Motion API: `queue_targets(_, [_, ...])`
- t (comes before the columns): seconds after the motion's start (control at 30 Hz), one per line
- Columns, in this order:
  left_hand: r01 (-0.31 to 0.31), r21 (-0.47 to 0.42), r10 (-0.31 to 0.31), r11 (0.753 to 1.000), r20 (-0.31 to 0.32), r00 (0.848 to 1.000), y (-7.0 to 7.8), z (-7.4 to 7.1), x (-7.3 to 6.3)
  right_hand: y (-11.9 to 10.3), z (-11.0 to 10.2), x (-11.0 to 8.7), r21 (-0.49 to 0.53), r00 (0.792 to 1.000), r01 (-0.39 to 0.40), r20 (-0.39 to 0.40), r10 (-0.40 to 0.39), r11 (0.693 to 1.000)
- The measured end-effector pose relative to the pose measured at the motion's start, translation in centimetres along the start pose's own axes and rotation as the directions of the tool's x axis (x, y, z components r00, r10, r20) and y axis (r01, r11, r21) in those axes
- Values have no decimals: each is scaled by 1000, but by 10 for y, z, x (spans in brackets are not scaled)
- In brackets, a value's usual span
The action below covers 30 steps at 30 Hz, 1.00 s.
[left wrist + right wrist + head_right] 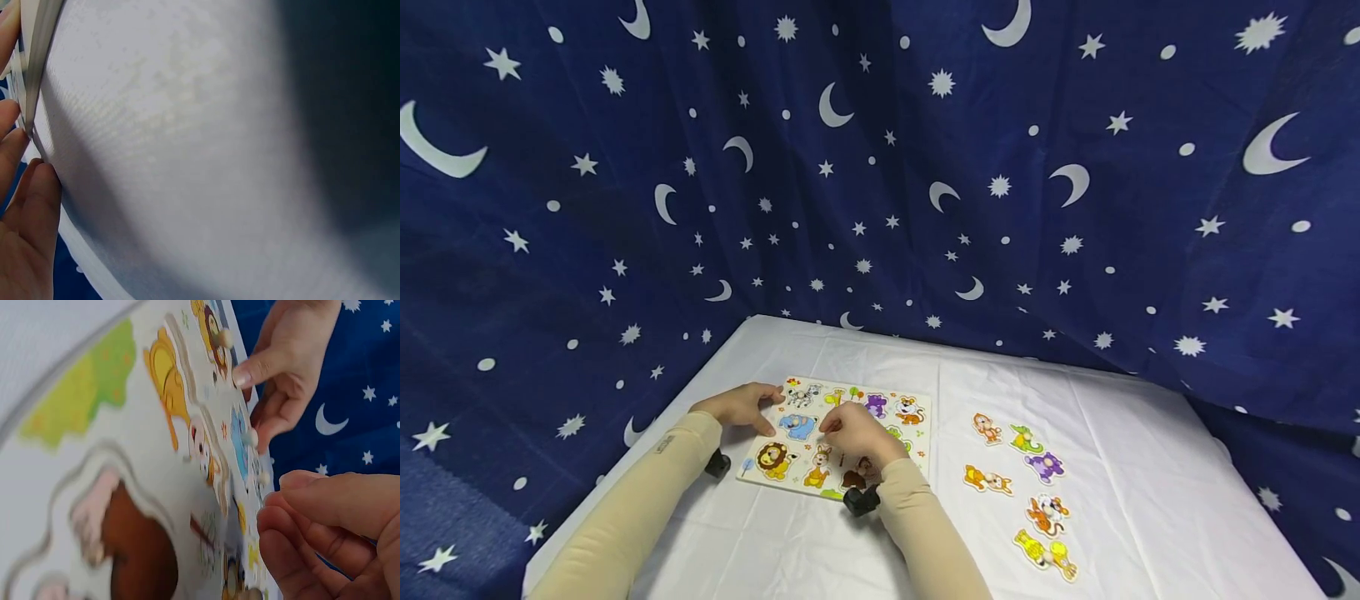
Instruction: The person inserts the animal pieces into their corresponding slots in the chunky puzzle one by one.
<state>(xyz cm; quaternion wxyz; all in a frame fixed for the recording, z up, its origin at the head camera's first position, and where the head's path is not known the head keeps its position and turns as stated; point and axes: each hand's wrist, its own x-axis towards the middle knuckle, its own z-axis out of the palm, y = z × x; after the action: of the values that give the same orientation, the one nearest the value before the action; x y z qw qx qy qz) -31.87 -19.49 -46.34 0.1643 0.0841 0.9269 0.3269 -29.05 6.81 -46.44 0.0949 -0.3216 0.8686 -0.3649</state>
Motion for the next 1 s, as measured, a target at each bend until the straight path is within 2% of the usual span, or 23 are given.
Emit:
queue_targets(0.13, [-12,7,12,1000,2,1000,0,-1,-1,6,-4,-6,4,1000,-15,-22,15,1000])
queue_targets(0.43, [12,4,-12,1000,-7,1000,-1,1,1,21,-14,-19,32,997,-39,-59,41,999])
queue_targets(0.67, [9,3,-9,1000,-7,1000,-1,1,0,29,-26,-29,84,997,-19,-79,26,996])
queue_targets(1.0, [7,5,-7,1000,-5,1000,-2,1,2,46,-42,-42,61,985,-63,-157,72,996])
